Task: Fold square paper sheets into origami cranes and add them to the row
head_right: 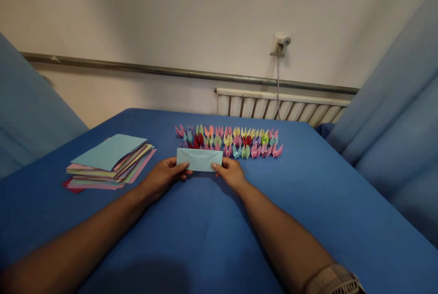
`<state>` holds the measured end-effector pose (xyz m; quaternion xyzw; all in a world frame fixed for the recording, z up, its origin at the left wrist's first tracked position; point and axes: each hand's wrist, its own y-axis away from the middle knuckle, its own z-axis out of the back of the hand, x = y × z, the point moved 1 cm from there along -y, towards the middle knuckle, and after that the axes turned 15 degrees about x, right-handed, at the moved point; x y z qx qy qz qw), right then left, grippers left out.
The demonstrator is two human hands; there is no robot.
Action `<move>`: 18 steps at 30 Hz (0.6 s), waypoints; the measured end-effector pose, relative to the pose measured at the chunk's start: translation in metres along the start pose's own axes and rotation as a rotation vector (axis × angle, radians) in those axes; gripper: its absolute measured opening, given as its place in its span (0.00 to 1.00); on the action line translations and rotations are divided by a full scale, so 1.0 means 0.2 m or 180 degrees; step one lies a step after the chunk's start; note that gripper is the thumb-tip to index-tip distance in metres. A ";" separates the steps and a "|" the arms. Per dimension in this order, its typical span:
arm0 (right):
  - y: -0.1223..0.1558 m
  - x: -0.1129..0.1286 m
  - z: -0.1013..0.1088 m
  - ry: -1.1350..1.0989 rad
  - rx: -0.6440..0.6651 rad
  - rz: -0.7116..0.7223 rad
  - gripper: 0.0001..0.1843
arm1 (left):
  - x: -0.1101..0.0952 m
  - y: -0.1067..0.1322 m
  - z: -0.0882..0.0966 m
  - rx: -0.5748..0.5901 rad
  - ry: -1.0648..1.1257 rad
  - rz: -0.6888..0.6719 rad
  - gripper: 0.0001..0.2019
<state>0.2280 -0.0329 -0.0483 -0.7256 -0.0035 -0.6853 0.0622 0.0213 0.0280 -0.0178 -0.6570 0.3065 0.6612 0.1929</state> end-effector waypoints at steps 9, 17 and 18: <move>-0.01 -0.05 0.00 0.0074 0.0143 0.0131 0.18 | 0.01 0.00 -0.02 0.0160 -0.0132 -0.0150 0.18; -0.01 -0.07 -0.02 0.0000 0.0348 0.0221 0.19 | -0.02 0.04 -0.08 0.0098 -0.0612 -0.0333 0.16; 0.00 -0.07 -0.03 0.0002 0.0368 0.0235 0.19 | -0.02 0.04 -0.09 0.0092 -0.0685 -0.0361 0.16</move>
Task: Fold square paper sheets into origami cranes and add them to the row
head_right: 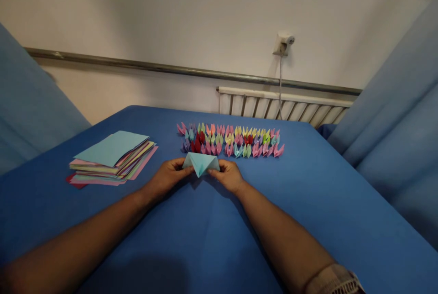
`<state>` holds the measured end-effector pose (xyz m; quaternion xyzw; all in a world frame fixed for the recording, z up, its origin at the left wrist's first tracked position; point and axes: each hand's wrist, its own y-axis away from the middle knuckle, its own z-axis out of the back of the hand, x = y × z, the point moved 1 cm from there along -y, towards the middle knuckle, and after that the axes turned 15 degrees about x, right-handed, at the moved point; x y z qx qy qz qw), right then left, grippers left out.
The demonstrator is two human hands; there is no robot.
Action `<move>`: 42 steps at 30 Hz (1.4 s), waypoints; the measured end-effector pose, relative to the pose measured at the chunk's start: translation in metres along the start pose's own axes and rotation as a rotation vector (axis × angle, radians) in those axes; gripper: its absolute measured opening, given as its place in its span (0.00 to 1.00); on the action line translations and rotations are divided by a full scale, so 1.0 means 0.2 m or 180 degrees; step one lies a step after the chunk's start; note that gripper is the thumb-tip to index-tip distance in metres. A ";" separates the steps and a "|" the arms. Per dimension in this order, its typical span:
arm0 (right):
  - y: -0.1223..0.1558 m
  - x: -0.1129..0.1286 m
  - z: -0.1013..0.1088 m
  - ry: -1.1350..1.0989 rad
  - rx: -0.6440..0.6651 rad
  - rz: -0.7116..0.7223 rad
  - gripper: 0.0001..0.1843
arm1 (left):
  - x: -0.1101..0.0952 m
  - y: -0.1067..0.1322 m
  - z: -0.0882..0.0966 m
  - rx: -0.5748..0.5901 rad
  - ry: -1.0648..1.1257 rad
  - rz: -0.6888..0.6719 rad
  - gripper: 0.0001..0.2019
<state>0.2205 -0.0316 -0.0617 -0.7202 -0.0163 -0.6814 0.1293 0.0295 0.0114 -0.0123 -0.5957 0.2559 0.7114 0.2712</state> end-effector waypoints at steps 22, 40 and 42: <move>0.03 0.03 -0.09 -0.0312 0.0041 -0.0233 0.16 | -0.03 0.03 -0.07 -0.0175 -0.0796 -0.0479 0.17; 0.07 0.06 -0.09 -0.0319 0.0573 -0.0057 0.15 | -0.02 0.03 -0.09 -0.0147 0.0301 -0.0644 0.14; 0.07 0.05 -0.09 -0.0334 0.0707 -0.0009 0.17 | -0.03 0.03 -0.08 -0.0118 0.0309 -0.0668 0.13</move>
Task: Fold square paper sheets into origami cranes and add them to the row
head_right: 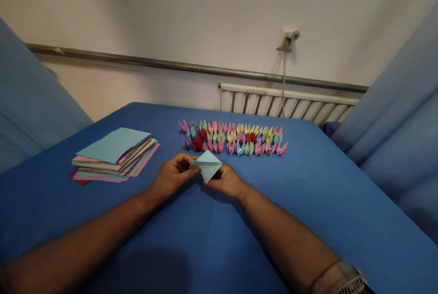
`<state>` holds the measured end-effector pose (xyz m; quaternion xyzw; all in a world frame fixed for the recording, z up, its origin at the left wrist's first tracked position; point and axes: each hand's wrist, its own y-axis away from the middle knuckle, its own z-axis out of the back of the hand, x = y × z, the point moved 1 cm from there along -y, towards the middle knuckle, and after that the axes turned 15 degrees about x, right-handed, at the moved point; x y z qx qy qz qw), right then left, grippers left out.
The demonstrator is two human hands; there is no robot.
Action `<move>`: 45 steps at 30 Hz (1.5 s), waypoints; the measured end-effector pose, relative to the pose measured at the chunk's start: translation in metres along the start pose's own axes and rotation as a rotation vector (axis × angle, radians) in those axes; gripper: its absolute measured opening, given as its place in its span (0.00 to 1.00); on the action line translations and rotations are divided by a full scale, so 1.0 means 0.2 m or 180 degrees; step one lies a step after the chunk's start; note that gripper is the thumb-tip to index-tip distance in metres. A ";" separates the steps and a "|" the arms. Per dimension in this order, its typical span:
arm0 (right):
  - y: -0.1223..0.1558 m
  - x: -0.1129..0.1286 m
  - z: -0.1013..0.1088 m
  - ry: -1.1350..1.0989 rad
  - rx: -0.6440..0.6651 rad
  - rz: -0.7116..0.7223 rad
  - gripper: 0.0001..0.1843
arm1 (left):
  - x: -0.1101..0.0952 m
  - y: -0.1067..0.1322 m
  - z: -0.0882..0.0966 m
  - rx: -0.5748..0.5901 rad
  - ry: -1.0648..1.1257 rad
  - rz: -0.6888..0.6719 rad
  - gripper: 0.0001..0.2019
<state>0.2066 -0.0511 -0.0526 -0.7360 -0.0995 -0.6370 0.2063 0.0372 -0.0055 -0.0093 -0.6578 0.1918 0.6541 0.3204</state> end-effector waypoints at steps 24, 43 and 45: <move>-0.01 0.04 0.03 0.0569 -0.1110 0.0277 0.18 | -0.04 0.01 0.04 0.0472 -0.1928 0.0064 0.09; -0.02 -0.02 -0.02 -0.0084 -0.0422 -0.0174 0.22 | 0.03 -0.02 0.01 0.0136 -0.0075 0.0657 0.16; -0.02 -0.02 -0.01 -0.0069 -0.0387 -0.0203 0.21 | 0.02 -0.02 0.02 0.0070 -0.0232 0.0641 0.15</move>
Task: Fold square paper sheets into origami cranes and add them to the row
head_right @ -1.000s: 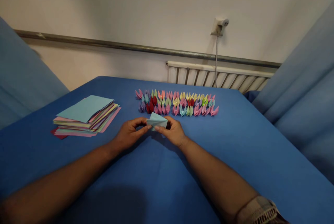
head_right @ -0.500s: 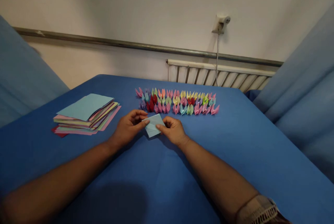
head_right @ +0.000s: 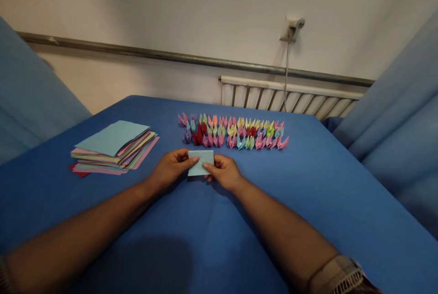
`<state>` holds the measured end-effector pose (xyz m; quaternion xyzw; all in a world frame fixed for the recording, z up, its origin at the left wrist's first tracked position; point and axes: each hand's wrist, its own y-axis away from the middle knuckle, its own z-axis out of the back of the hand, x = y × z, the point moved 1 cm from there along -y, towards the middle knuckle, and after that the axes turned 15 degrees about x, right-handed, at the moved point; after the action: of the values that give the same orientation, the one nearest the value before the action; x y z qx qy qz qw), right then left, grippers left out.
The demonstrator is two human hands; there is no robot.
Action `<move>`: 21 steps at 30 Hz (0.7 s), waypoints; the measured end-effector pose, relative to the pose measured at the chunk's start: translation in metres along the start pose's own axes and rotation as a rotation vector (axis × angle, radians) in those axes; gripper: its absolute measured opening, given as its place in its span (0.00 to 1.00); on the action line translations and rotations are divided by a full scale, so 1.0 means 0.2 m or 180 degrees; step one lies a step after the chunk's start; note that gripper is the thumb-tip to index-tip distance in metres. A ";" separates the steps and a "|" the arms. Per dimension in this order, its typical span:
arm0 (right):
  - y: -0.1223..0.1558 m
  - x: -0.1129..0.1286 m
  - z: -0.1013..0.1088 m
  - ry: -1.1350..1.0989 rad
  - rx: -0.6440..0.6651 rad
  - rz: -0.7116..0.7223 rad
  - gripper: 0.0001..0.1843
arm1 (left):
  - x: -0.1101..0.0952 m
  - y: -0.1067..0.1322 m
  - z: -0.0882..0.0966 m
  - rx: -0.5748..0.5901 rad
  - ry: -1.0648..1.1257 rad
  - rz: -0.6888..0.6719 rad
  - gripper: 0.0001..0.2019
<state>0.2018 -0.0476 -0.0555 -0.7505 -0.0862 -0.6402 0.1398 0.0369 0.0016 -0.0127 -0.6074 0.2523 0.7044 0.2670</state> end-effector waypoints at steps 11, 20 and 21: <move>-0.01 0.00 -0.01 -0.0103 0.0066 -0.0251 0.22 | 0.00 -0.01 0.02 -0.0183 -0.0140 -0.0046 0.16; -0.01 -0.01 0.02 0.0047 0.0083 -0.0241 0.19 | 0.00 -0.01 0.02 -0.0223 -0.0357 -0.0057 0.18; -0.01 -0.01 0.02 0.0055 0.0066 -0.0230 0.18 | 0.00 -0.01 0.03 -0.0226 -0.0353 -0.0066 0.18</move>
<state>0.2054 -0.0443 -0.0584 -0.7399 -0.1187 -0.6503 0.1250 0.0343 0.0068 -0.0113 -0.5791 0.2056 0.7426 0.2662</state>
